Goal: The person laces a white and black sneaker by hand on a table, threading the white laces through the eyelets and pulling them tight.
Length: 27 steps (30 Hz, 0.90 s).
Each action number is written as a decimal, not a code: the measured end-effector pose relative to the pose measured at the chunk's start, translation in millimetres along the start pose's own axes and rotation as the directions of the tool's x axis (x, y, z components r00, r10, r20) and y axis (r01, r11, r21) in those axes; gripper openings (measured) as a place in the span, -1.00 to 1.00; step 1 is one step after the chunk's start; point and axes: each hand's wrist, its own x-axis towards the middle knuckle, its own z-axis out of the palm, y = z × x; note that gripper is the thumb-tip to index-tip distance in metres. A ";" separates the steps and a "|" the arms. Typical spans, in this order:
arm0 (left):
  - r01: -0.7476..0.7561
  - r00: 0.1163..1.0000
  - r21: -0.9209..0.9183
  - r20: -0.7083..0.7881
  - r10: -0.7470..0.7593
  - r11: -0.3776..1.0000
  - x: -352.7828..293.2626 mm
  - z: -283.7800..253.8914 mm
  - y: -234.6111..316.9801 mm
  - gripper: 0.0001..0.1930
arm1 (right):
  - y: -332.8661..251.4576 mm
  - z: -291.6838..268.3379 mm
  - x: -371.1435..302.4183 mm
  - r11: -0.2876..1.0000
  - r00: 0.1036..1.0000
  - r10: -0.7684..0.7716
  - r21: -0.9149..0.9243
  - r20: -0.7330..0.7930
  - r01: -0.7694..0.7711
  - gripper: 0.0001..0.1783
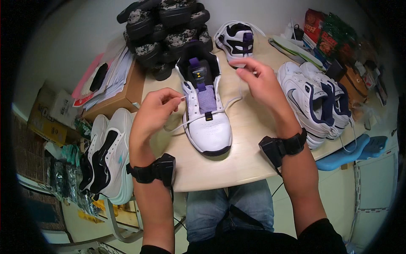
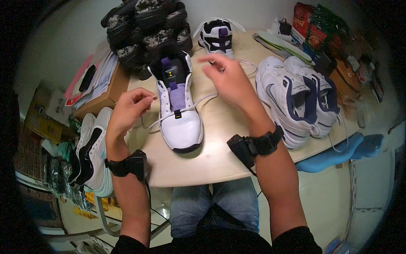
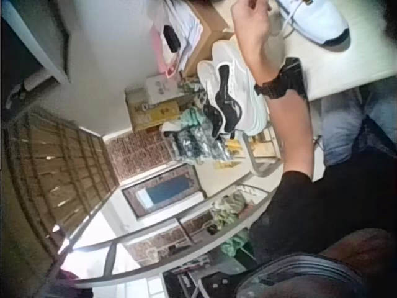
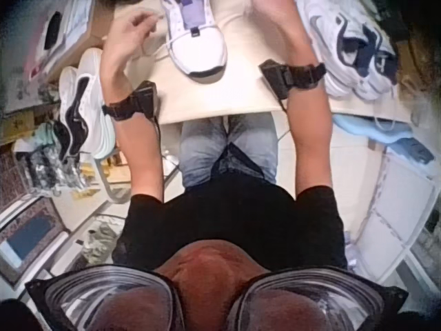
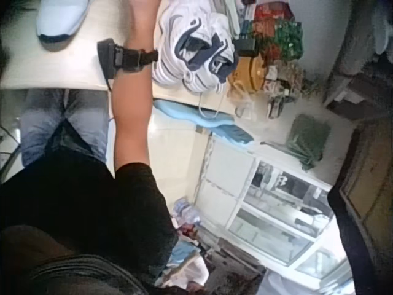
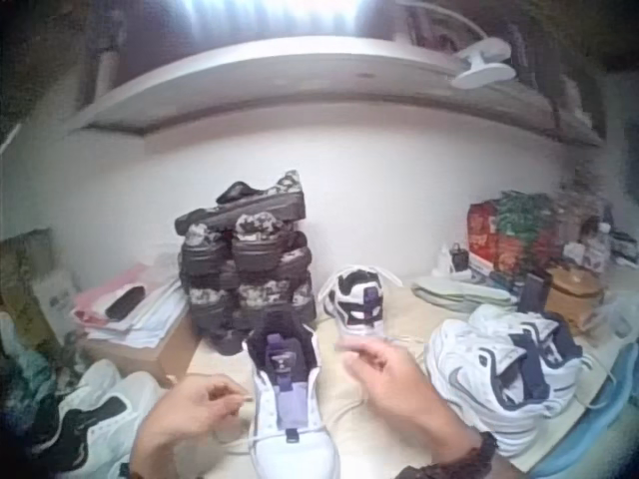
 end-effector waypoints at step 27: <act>-0.154 0.987 -0.079 -0.061 0.149 0.985 -3.9 -0.9 9.1 -0.89 | -21.5 5.2 -10.2 0.972 0.940 0.130 0.144 0.317 -0.183 -0.70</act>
